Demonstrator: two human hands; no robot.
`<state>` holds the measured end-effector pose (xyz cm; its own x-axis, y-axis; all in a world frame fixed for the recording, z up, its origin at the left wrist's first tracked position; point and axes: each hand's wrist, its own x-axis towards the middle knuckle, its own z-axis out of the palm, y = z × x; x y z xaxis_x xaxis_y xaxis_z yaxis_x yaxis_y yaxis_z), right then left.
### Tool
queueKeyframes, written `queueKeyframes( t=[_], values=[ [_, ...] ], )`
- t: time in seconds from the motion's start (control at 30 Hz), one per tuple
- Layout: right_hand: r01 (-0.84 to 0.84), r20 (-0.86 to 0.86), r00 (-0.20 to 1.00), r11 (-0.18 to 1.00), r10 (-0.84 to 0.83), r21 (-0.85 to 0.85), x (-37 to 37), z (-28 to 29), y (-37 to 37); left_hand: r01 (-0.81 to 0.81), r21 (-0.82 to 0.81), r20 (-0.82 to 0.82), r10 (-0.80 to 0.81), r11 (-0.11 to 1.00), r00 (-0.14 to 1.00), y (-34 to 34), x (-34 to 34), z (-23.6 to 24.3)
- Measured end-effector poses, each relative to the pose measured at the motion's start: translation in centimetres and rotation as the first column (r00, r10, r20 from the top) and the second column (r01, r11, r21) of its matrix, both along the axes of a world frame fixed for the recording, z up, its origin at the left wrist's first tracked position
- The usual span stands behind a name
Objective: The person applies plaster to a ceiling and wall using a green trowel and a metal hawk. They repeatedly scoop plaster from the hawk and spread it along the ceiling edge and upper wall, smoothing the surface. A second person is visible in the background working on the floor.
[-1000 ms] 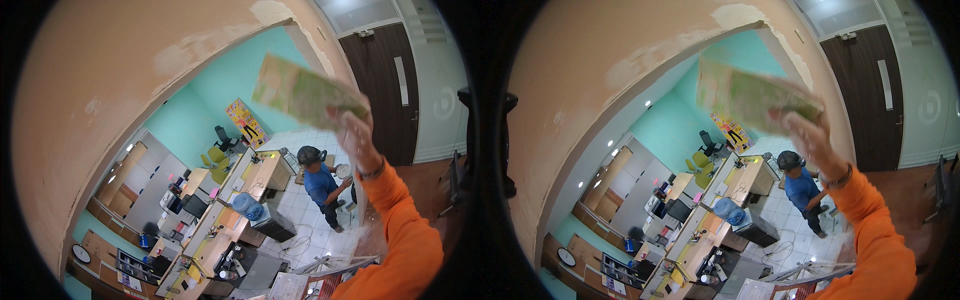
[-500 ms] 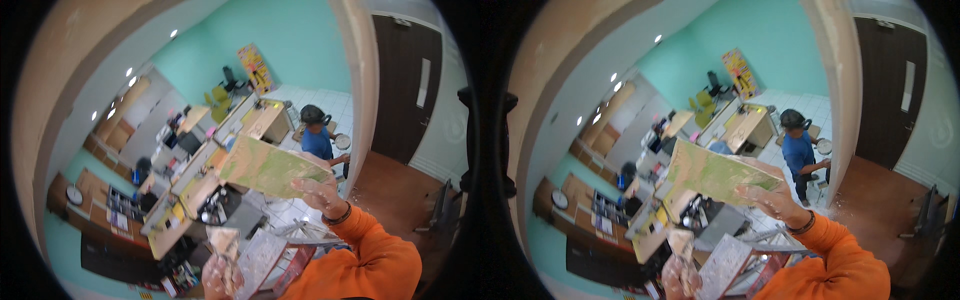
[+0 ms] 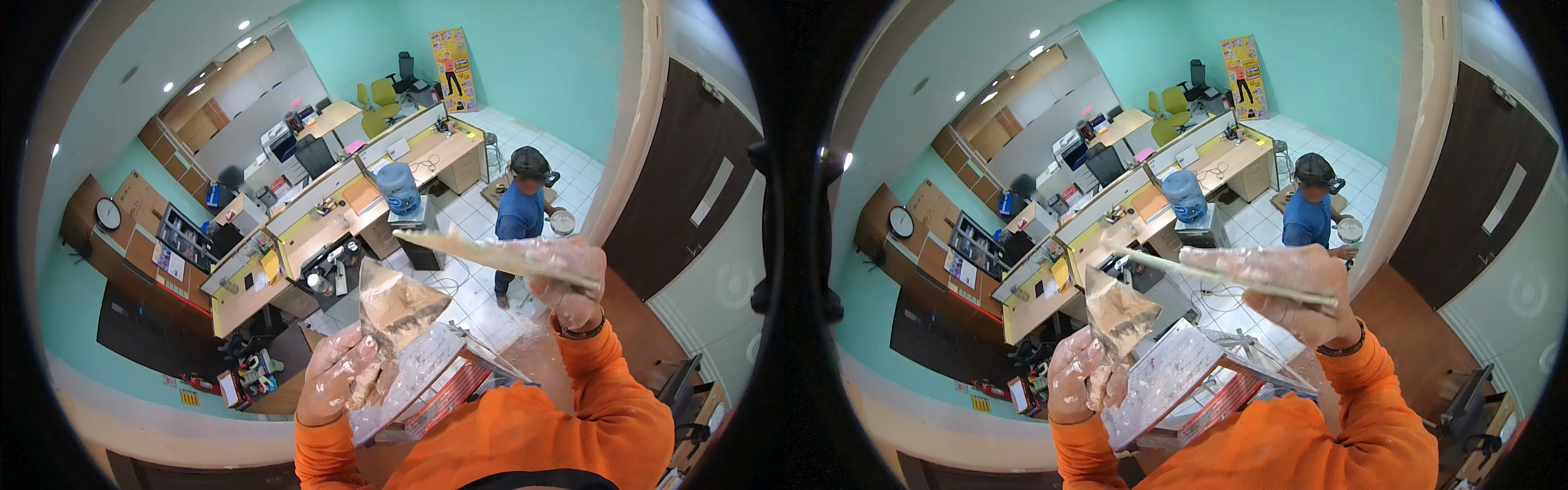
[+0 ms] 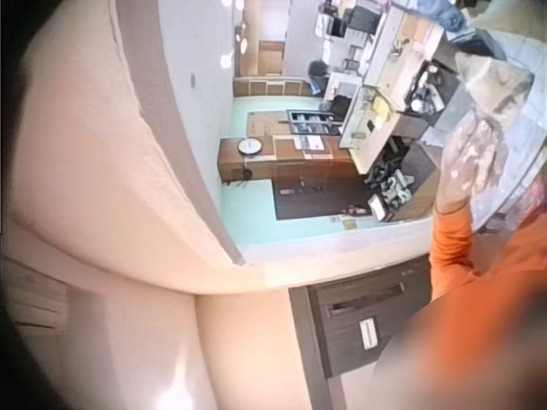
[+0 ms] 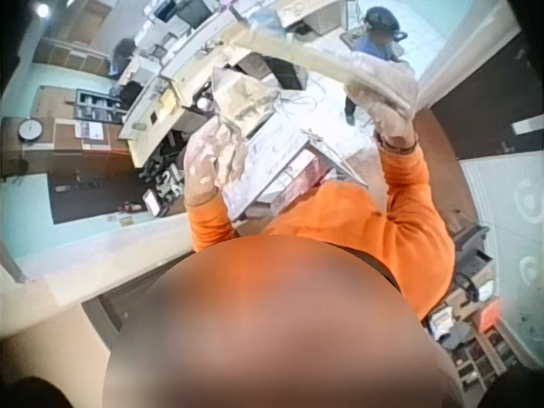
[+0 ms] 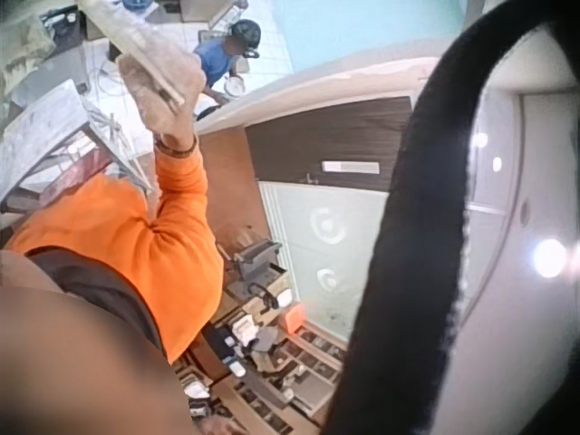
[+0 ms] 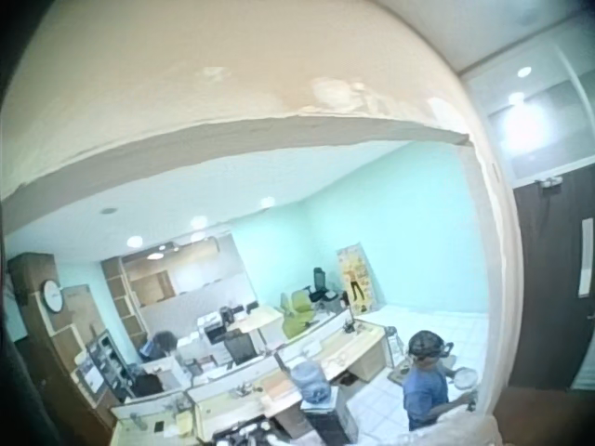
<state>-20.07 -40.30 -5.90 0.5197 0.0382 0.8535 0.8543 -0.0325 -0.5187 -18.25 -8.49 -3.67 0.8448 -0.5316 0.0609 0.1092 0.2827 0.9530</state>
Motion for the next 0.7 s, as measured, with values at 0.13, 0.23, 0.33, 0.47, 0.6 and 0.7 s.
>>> queueKeyframes(
  t=[0.13,0.23,0.33,0.47,0.6,0.7],
  values=[
    [-0.208,0.162,0.961,0.970,0.226,-0.124,1.1,0.0,1.7,-0.077,0.021,-0.081,0.079,0.997,0.994,0.0,-0.4,0.8],
    [-0.189,0.209,0.951,0.962,0.230,-0.199,1.5,0.2,2.0,-0.048,0.008,-0.044,0.049,0.999,0.998,0.0,-0.3,1.0],
    [-0.069,0.179,0.974,0.939,0.136,-0.336,1.5,0.0,1.4,-0.041,0.065,-0.018,0.042,0.997,0.999,0.5,-0.1,0.9],
    [0.013,0.077,0.997,0.903,0.023,-0.429,1.9,-1.2,0.1,-0.032,0.114,0.000,0.032,0.993,0.999,2.3,-0.8,-0.1],
    [0.127,-0.022,0.989,0.925,-0.145,-0.358,1.9,-1.0,-2.3,0.031,0.068,0.034,-0.033,0.997,0.999,4.8,-0.4,-1.7],
    [0.445,0.118,0.890,0.895,-0.440,-0.028,-0.3,2.3,-5.8,0.240,-0.063,0.012,-0.240,0.969,0.971,6.1,2.0,-3.1]
  ],
)
